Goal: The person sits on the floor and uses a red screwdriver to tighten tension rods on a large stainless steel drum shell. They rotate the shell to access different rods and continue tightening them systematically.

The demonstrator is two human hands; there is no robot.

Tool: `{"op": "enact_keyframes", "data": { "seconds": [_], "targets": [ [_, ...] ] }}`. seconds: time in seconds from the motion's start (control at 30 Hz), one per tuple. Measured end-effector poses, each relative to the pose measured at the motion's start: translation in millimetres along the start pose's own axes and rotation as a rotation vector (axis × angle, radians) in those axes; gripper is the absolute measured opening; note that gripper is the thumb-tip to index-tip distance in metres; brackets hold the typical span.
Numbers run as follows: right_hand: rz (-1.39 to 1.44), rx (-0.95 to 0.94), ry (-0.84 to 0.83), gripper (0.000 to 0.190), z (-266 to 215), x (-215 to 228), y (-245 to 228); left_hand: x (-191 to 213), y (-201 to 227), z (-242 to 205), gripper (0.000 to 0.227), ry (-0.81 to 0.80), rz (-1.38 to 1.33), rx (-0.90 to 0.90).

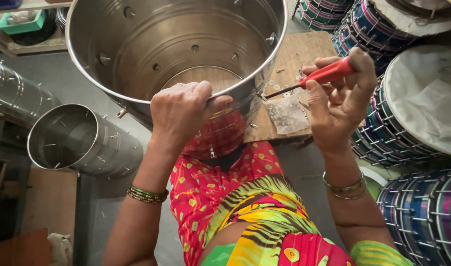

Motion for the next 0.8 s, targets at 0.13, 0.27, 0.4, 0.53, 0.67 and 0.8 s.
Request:
{"op": "enact_keyframes", "data": {
  "seconds": [0.13, 0.27, 0.4, 0.53, 0.67, 0.8],
  "targets": [
    [0.008, 0.022, -0.080, 0.064, 2, -8, 3, 1, 2, 0, 0.054, 0.015, 0.001, -0.005],
    [-0.067, 0.048, -0.153, 0.065, 8, -12, 20, 2, 3, -1, 0.053, 0.014, 0.002, 0.002],
    [-0.071, 0.012, -0.139, 0.065, 39, 1, 68, 3, 4, -2, 0.050, 0.027, -0.030, 0.000],
    [0.240, -0.409, -0.025, 0.056, 52, 20, 147, 3, 5, -2, 0.050, 0.039, -0.028, -0.009],
    [0.300, -0.831, 0.091, 0.049, 5, 22, 228, 4, 4, -2, 0.052, 0.035, -0.030, -0.014],
    [0.524, -1.101, 0.048, 0.042, -80, 26, 271, 5, 5, -1, 0.051, 0.043, -0.037, -0.013]
  ]
}}
Point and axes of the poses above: each hand's wrist, its own z-axis towards the middle knuckle, its own x-axis out of the back of the hand, y = z × x, the point moved 4 cm from there along z, towards the middle knuckle, and after that the axes turned 7 degrees about y, right-handed, at the moved point
